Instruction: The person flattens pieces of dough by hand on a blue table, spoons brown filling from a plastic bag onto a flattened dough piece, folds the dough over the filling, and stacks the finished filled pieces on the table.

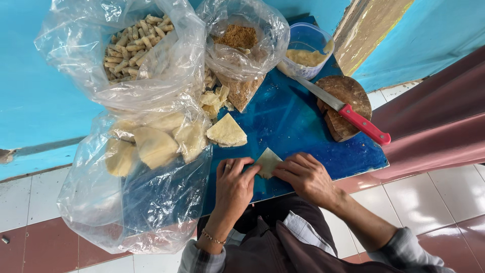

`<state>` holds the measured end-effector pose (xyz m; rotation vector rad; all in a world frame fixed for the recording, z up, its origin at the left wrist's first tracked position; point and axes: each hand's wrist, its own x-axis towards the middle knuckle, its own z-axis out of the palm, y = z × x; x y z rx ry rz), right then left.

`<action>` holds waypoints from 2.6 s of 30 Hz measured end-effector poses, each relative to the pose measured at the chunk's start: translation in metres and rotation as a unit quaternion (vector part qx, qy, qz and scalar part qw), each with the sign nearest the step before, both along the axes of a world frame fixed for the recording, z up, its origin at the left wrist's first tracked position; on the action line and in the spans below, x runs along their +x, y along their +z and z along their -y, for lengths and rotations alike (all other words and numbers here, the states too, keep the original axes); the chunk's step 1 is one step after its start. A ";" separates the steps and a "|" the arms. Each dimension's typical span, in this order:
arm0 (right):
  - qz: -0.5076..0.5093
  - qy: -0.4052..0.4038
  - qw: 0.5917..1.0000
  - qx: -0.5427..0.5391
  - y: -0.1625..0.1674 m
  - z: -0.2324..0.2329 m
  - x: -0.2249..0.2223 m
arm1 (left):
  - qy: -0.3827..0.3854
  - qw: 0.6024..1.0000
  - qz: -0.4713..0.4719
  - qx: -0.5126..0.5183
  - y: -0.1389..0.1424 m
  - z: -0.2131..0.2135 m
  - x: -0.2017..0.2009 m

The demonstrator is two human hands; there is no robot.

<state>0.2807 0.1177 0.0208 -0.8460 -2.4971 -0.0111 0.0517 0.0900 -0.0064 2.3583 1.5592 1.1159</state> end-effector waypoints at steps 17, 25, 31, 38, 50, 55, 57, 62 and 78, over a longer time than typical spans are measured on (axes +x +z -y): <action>0.084 -0.189 0.973 0.102 0.047 -0.213 0.043 | -0.031 0.999 0.039 0.003 -0.001 0.014 -0.009; 0.140 -0.259 0.954 -0.063 0.023 -0.277 0.043 | -0.047 0.998 0.045 0.005 -0.001 0.007 -0.018; 0.095 -0.251 0.961 -0.061 0.020 -0.274 0.053 | -0.047 0.998 0.043 0.006 0.000 0.002 -0.020; -0.006 -0.268 0.963 0.034 0.042 -0.207 0.026 | -0.051 0.998 0.030 -0.003 0.002 0.004 -0.021; 0.143 -0.088 0.985 0.032 0.003 -0.028 -0.024 | -0.048 0.999 0.014 -0.001 -0.001 0.005 -0.019; 0.241 -0.068 0.968 0.003 -0.010 -0.027 -0.021 | -0.039 0.999 0.011 0.002 -0.003 0.008 -0.018; 0.276 -0.059 0.959 0.014 -0.010 -0.032 -0.019 | -0.040 0.999 0.012 0.005 -0.004 0.009 -0.018; 0.391 -0.069 0.906 0.147 0.009 -0.054 -0.009 | -0.040 0.999 0.019 0.017 -0.004 0.012 -0.017; 0.136 -0.069 0.986 0.065 0.006 -0.041 -0.001 | -0.042 0.999 0.016 0.013 -0.004 0.010 -0.018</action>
